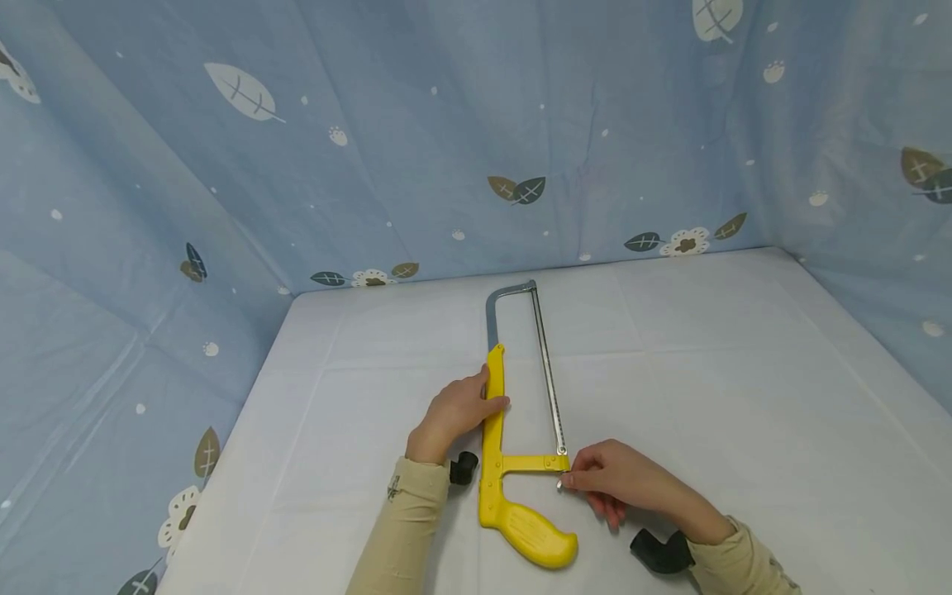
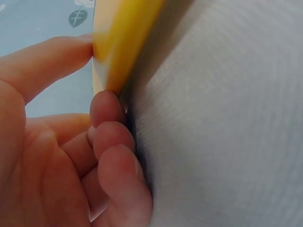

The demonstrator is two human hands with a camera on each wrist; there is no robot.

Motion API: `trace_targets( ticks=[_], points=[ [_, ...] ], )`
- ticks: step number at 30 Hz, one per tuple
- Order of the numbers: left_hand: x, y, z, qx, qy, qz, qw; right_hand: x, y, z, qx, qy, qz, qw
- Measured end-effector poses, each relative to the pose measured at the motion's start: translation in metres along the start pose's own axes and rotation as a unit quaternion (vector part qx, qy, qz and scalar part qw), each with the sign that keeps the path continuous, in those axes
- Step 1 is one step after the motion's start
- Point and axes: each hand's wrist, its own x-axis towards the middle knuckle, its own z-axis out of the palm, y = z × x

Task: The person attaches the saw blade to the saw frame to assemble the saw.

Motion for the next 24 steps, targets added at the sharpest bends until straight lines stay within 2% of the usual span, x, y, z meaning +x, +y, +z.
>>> trace_targets(
  ticks=[7, 24],
  points=[
    [0.0007, -0.0002, 0.0004, 0.002, -0.001, -0.001, 1.0, -0.0005, -0.0015, -0.0006, 0.018, 0.007, 0.019, 1.0],
    [0.0008, 0.0005, 0.0004, -0.001, -0.002, -0.006, 1.0, 0.0001, 0.0007, -0.001, 0.016, 0.006, 0.017, 1.0]
  ],
)
